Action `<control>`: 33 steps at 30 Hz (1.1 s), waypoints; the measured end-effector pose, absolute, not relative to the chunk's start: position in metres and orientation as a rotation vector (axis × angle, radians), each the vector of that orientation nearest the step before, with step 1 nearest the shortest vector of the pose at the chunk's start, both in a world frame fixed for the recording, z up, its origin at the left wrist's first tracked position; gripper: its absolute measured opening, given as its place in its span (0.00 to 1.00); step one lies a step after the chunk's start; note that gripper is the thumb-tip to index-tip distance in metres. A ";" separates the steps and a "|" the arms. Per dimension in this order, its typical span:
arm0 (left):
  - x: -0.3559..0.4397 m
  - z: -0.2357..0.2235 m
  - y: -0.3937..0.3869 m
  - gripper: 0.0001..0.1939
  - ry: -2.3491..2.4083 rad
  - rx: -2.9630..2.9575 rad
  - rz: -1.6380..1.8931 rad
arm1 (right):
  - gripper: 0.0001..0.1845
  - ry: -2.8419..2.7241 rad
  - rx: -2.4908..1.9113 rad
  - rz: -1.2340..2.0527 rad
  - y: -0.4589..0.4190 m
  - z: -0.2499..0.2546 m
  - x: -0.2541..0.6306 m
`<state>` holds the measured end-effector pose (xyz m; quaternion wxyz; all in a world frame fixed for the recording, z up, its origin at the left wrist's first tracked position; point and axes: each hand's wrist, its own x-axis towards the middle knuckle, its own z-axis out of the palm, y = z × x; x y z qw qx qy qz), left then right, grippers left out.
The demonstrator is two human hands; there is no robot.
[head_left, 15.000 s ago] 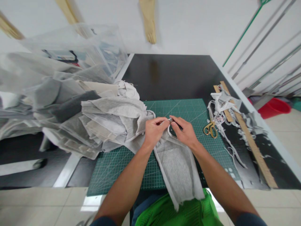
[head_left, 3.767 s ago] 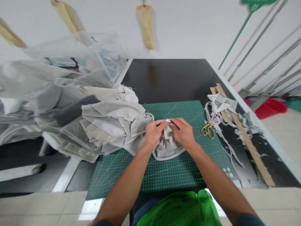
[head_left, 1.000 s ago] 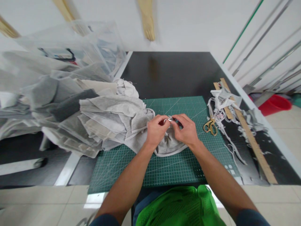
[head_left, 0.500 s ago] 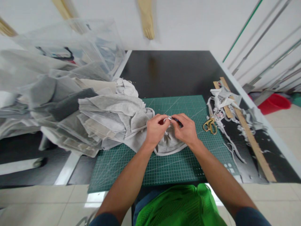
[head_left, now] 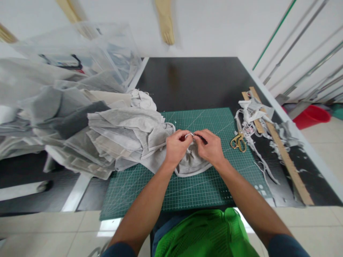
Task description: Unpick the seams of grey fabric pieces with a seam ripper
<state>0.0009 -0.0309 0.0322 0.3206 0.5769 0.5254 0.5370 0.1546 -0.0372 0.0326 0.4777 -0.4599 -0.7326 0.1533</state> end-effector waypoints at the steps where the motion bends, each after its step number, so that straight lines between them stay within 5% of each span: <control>1: 0.001 0.032 -0.031 0.05 1.380 1.502 1.410 | 0.09 -1.767 -1.128 0.380 -0.037 0.032 0.155; 17: -0.003 0.021 -0.021 0.11 1.049 1.131 1.393 | 0.18 -1.510 -1.109 0.789 -0.020 0.019 0.167; 33: -0.005 0.031 -0.021 0.14 0.949 0.843 1.411 | 0.14 -1.708 -1.069 0.301 -0.033 0.032 0.159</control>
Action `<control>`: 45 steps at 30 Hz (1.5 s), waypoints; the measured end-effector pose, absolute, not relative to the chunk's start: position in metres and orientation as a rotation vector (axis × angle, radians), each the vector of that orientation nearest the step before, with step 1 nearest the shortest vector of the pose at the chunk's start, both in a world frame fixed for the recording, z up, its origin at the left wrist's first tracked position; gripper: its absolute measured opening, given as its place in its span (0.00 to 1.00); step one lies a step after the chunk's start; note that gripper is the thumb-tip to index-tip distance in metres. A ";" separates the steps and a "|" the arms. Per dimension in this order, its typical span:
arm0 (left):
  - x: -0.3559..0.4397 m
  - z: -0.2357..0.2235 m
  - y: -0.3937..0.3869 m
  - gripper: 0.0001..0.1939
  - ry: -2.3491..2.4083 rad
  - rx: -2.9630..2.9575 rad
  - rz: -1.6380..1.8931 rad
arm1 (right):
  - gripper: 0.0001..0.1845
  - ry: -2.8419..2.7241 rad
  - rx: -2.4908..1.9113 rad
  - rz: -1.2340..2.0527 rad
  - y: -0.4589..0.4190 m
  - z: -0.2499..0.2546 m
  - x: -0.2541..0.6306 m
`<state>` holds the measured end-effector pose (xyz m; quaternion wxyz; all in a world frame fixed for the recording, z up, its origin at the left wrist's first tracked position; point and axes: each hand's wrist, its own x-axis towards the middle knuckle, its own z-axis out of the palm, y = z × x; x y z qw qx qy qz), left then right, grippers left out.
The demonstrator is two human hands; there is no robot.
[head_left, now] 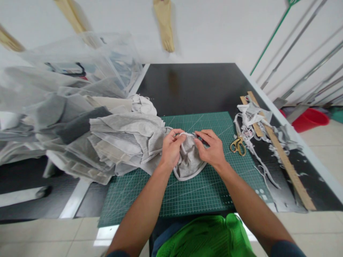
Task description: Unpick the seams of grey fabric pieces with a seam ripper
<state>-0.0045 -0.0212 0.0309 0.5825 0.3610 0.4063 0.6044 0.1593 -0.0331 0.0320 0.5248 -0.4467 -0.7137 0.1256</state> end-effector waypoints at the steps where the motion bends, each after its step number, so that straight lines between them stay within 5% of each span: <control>1: -0.004 0.031 -0.021 0.14 0.943 0.833 1.409 | 0.14 -1.709 -1.069 0.294 -0.033 0.032 0.159; 45: -0.006 0.024 -0.025 0.14 0.987 1.101 1.353 | 0.10 -1.691 -1.087 0.334 -0.033 0.036 0.162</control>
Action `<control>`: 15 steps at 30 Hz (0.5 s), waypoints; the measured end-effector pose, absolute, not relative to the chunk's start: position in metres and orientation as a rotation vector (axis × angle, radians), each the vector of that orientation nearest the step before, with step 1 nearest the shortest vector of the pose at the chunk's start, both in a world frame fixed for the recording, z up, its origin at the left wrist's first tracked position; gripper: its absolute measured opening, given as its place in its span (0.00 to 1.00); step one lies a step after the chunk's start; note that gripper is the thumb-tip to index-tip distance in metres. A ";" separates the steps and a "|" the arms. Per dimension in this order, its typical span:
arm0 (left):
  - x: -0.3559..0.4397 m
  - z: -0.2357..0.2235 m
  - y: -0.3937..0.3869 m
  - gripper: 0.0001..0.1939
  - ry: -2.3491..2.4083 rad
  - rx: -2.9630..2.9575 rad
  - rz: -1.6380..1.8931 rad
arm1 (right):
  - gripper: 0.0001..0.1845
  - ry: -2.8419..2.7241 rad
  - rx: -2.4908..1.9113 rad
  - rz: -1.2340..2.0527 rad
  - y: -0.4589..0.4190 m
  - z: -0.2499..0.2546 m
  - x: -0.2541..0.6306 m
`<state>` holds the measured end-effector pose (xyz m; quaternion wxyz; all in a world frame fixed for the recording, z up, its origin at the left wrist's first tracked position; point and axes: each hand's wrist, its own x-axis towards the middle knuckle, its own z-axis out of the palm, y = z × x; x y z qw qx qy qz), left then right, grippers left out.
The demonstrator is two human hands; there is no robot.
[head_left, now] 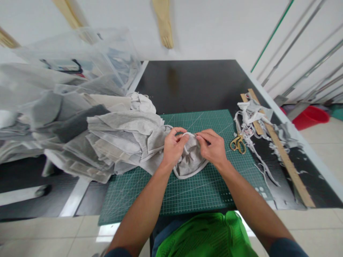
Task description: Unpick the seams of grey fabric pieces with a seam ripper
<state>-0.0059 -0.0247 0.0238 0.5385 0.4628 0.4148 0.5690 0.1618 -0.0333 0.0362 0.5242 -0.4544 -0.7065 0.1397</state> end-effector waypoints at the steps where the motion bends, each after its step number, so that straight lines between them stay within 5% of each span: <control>1: -0.006 0.024 -0.025 0.14 0.982 1.090 1.361 | 0.11 -1.670 -1.098 0.369 -0.032 0.037 0.163; 15: -0.006 0.032 -0.025 0.19 0.887 0.932 1.354 | 0.12 -1.779 -1.047 0.712 -0.027 0.042 0.179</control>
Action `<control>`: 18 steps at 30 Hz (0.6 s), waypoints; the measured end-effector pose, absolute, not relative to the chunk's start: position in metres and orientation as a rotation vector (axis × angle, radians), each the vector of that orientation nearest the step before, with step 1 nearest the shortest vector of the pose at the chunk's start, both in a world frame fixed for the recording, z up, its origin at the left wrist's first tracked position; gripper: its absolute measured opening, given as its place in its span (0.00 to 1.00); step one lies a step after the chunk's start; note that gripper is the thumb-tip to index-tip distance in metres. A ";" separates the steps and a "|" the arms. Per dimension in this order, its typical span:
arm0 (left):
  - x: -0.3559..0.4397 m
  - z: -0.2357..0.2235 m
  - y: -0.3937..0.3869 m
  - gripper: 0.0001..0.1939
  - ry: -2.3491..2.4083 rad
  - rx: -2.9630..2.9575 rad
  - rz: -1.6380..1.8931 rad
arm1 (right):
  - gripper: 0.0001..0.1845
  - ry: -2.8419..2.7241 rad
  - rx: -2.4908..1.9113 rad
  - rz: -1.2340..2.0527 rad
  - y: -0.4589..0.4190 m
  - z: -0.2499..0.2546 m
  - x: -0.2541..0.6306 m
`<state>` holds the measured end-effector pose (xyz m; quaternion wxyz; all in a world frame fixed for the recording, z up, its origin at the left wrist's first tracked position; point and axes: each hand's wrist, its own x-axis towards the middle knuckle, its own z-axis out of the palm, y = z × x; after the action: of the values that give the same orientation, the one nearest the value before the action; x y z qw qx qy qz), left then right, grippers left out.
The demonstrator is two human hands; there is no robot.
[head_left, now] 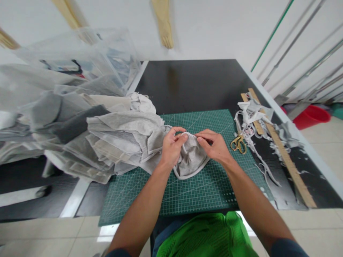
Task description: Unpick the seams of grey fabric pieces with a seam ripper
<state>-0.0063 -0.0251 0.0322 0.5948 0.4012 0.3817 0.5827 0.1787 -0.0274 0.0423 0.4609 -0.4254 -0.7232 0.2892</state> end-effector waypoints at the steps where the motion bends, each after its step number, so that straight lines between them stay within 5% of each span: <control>1: -0.006 0.032 -0.025 0.19 0.890 0.940 1.354 | 0.12 -1.776 -1.047 0.707 -0.028 0.042 0.178; 18: -0.006 0.034 -0.028 0.25 0.967 1.029 1.340 | 0.10 -1.773 -1.058 0.739 -0.028 0.041 0.177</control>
<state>-0.0057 -0.0276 0.0340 0.5628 0.4369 0.4107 0.5690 0.1771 -0.0279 0.0415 0.4567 -0.4291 -0.7194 0.2996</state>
